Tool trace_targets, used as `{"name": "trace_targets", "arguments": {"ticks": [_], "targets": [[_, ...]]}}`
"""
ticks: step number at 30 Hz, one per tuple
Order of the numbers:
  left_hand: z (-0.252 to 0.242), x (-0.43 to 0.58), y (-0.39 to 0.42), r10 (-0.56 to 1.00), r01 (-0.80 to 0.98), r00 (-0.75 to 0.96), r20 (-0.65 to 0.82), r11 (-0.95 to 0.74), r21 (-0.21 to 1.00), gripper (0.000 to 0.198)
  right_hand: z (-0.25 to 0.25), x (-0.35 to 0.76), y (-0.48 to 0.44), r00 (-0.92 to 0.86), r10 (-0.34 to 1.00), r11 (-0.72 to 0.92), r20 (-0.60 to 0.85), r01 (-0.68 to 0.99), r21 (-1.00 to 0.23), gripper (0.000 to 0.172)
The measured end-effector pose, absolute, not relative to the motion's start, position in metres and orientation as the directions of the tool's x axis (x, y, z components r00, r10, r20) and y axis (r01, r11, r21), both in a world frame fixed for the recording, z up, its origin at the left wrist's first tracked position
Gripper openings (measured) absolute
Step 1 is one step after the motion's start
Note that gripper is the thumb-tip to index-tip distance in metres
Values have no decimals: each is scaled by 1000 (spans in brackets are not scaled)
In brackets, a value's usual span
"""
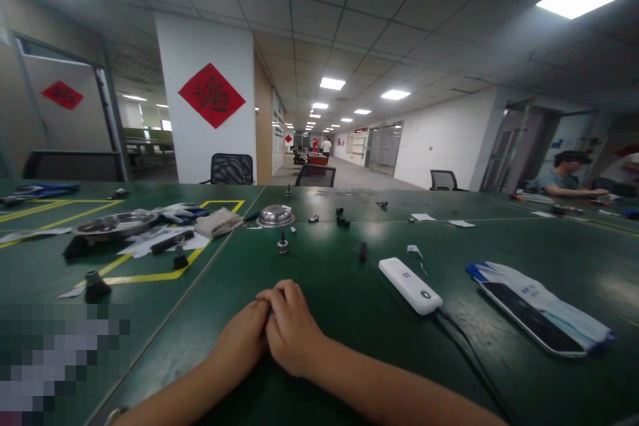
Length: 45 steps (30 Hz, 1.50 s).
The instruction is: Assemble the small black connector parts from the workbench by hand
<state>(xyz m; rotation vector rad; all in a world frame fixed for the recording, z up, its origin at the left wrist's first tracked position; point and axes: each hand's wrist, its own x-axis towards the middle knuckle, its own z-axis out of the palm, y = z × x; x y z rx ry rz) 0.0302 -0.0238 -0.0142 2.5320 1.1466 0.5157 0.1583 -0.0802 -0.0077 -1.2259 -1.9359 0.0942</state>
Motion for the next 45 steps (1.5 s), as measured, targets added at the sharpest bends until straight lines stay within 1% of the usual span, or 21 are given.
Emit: {"name": "trace_targets", "arguments": {"ticks": [3,5,7,10,11,13,15,17,20,23,25,29,33,35,38,40,42,45], "targets": [[-26,26,-18,752,593,614,240,-640,489,37,-6,161,-84,-258,784,550,565,712,-437,51],[-30,24,-17,733,545,620,278,-658,519,36,-6,161,-86,-257,790,548,557,704,-452,51],[-30,24,-16,717,505,624,311,-674,539,33,-8,159,-86,-201,805,516,558,702,-491,51],[-26,25,-17,705,476,624,337,-685,551,27,-14,157,-81,-73,820,456,568,683,-571,52],[-25,25,-17,706,474,623,335,-683,556,24,-16,157,-78,-22,819,436,573,672,-598,50],[-23,26,-18,708,470,623,333,-679,565,20,-19,158,-74,42,821,408,569,654,-637,40],[-24,26,-18,715,479,617,327,-672,565,17,-20,160,-71,47,832,397,553,645,-653,29],[-26,25,-17,731,500,602,321,-658,563,17,-19,160,-70,15,842,409,538,633,-658,27],[-31,22,-13,736,499,591,331,-655,567,29,-17,159,-70,-45,831,460,554,615,-640,31],[-36,21,-8,717,477,598,358,-677,560,41,-16,156,-68,-121,809,510,575,630,-585,34],[-38,21,-5,708,477,607,362,-688,546,43,-17,155,-66,-132,802,515,582,648,-562,34],[-37,24,-3,698,489,625,351,-700,520,47,-18,156,-64,-112,800,504,589,657,-560,32],[-31,25,-6,702,479,624,343,-691,541,53,-18,157,-64,-69,804,496,591,626,-602,29],[-27,26,-9,688,455,639,344,-698,553,51,-19,158,-63,-34,815,487,578,580,-653,27],[-22,27,-12,694,455,639,332,-689,565,49,-19,160,-59,3,856,453,517,476,-754,24],[-22,28,-12,707,467,632,318,-675,572,51,-19,161,-57,23,873,434,488,419,-797,26],[-24,27,-12,720,476,625,301,-658,584,55,-18,162,-56,36,867,444,497,398,-803,30],[-26,25,-13,750,469,603,273,-610,639,68,-16,163,-56,20,841,487,540,408,-773,27]]}}
